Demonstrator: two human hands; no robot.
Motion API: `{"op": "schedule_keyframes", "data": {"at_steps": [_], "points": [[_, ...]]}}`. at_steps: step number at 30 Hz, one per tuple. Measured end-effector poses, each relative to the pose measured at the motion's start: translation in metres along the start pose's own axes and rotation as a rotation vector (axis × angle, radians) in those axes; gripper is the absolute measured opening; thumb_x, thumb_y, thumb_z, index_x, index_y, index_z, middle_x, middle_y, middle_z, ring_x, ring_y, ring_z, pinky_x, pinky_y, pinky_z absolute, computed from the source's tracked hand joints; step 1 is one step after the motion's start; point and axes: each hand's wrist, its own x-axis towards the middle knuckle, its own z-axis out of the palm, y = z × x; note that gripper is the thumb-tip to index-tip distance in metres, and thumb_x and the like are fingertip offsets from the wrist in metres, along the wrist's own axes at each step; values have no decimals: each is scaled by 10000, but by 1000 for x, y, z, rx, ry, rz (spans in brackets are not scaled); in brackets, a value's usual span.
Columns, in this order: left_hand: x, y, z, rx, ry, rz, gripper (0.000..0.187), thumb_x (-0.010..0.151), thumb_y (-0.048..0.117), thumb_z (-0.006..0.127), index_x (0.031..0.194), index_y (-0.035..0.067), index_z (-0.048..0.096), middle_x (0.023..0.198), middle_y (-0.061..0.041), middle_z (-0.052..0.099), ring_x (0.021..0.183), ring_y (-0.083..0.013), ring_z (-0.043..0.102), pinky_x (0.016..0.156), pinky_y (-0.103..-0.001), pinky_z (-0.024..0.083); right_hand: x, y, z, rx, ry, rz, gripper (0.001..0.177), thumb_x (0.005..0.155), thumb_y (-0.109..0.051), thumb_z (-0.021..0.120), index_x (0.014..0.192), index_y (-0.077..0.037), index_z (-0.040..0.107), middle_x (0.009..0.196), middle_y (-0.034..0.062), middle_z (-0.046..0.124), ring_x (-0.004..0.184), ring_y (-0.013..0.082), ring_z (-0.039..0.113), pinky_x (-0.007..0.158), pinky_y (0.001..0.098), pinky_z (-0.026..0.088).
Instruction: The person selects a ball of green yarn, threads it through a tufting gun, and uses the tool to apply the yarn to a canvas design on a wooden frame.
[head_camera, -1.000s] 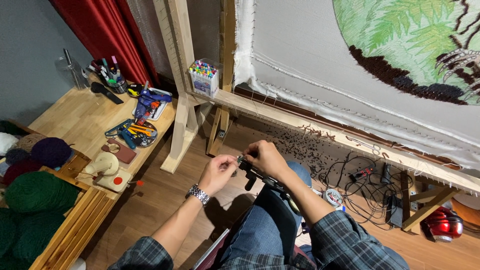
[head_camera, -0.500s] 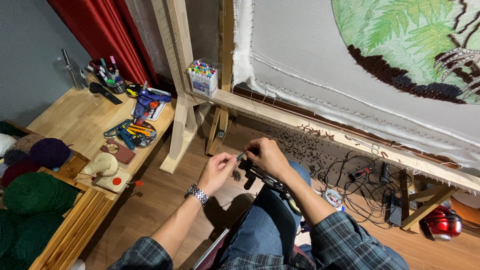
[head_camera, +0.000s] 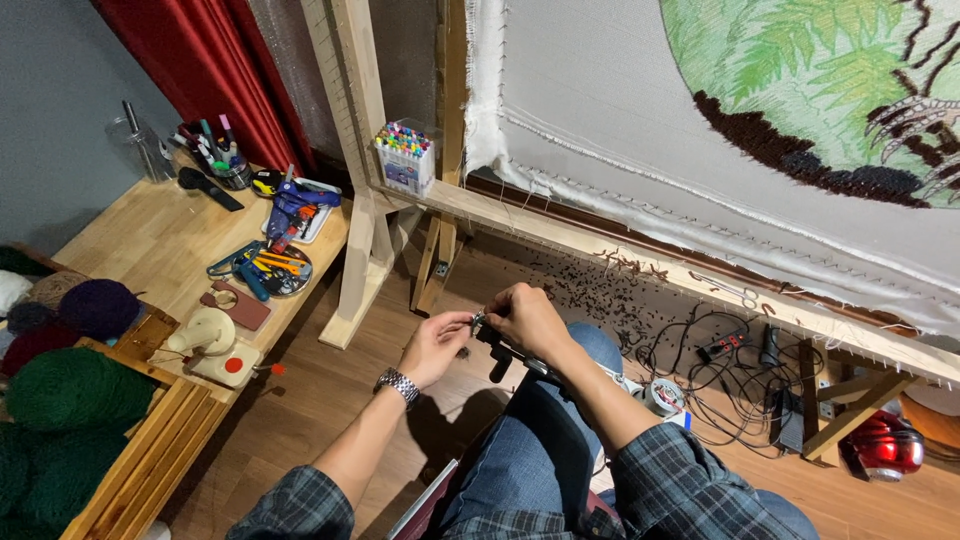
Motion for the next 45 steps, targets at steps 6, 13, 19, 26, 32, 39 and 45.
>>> {"op": "schedule_keyframes", "data": {"at_steps": [6, 13, 19, 26, 32, 39, 45], "points": [[5, -5, -10, 181, 19, 11, 246, 923, 174, 756, 1157, 111, 799, 1086, -123, 812, 1151, -233, 722, 1047, -411, 536, 7, 4, 2, 0, -20, 9, 212, 870, -188, 729, 1042, -115, 829, 953, 155, 813, 977, 369, 771, 804, 439, 611], [-17, 6, -18, 329, 43, -61, 184, 910, 244, 753, 1072, 220, 836, 1037, -42, 835, 1121, -209, 743, 987, -371, 550, 13, 6, -2, -14, -37, 10, 331, 861, -203, 751, 1157, -57, 780, 1011, 198, 799, 1023, 390, 759, 839, 462, 612], [-12, -46, -30, 415, 77, -63, 161, 899, 234, 776, 1037, 181, 841, 1017, -106, 827, 1097, -290, 748, 962, -406, 572, -11, -16, -12, -21, -38, 26, 255, 851, -177, 757, 1067, -47, 794, 977, 204, 798, 997, 411, 761, 807, 473, 609], [-24, -74, -52, 615, 51, -231, 151, 910, 277, 773, 1048, 287, 834, 1041, 20, 838, 1090, -203, 762, 990, -340, 566, -2, -3, -6, -19, -23, 2, 169, 852, -169, 753, 981, -74, 806, 931, 176, 803, 949, 402, 766, 783, 456, 599], [0, -141, -90, 686, 142, -423, 175, 889, 340, 768, 1058, 341, 814, 1035, 37, 833, 1066, -155, 767, 929, -317, 615, -8, -12, -13, -13, -16, -10, 178, 836, -188, 777, 957, -58, 799, 924, 182, 802, 937, 414, 762, 773, 473, 591], [38, -14, -66, 330, 135, -70, 229, 921, 199, 796, 1144, 149, 807, 1086, -144, 812, 1063, -285, 761, 945, -399, 592, 0, -20, -19, 9, -12, -48, 278, 879, -260, 763, 1051, -42, 748, 1027, 201, 792, 995, 423, 753, 831, 511, 607], [64, 72, -25, 329, 50, 96, 205, 921, 182, 778, 1122, 176, 819, 1062, -71, 824, 1076, -223, 756, 947, -366, 586, 3, -49, -71, 309, 117, -188, 425, 974, -108, 694, 1387, -44, 613, 1281, 270, 706, 1172, 483, 684, 1021, 598, 559]]}}
